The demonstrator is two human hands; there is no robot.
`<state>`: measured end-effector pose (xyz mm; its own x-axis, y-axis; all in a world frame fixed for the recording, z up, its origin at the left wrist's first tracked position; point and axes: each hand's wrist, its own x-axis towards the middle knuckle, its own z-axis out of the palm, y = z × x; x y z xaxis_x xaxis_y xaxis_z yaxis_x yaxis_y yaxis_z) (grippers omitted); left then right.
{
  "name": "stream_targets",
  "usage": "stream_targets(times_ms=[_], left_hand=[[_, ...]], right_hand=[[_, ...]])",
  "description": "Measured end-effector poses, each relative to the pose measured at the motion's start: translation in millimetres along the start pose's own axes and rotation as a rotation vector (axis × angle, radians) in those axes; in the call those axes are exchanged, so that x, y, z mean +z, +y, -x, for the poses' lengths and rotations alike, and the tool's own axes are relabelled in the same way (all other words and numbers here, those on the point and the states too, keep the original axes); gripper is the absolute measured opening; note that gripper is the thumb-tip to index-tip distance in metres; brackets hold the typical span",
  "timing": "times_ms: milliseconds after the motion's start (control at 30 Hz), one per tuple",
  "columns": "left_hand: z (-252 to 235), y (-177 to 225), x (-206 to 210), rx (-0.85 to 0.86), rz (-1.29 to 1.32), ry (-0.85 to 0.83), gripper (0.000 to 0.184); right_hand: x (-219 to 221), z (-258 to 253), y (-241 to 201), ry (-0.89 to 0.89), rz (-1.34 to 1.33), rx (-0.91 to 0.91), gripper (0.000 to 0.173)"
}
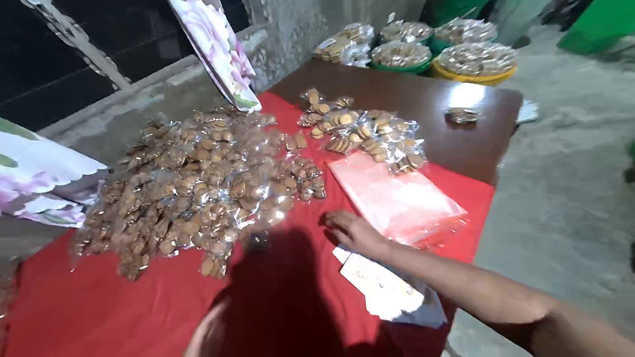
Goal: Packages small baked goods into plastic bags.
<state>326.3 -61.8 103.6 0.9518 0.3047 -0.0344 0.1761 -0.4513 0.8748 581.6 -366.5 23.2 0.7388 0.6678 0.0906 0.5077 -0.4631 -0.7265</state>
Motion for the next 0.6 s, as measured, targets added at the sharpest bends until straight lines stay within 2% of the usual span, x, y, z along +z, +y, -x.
stream_targets(times_ms=[67,133,167,233,300,333,433,500,600], left_hand=[[-94,15,57,0.258,-0.317,-0.031,0.035],[-181,18,108,0.464,-0.552,0.044,0.039],[-214,26,126,0.424,-0.676,0.033,0.043],[-261,41,152,0.151,-0.928,-0.083,0.053],[-282,38,163,-0.082,-1.048,-0.183,0.061],[-280,24,165,-0.08,-1.06,-0.154,0.064],[-232,-18,157,0.059,-0.946,-0.003,0.054],[-178,-39,145,0.147,-0.822,0.052,0.049],[-83,-61,127,0.141,-0.739,0.101,0.045]], right_hand=[[-15,-68,9,-0.018,0.068,-0.031,0.04],[-22,-132,22,-0.103,0.129,0.058,0.057],[-22,-161,29,-0.158,0.141,0.082,0.065],[-18,-201,40,-0.231,0.152,0.045,0.072],[-11,-220,43,-0.263,0.196,0.011,0.064],[-7,-221,43,-0.278,0.214,0.0,0.057],[10,-202,42,-0.32,0.214,-0.157,0.055],[24,-178,33,-0.449,0.191,-0.285,0.057],[51,-142,12,-0.601,0.138,-0.544,0.058]])
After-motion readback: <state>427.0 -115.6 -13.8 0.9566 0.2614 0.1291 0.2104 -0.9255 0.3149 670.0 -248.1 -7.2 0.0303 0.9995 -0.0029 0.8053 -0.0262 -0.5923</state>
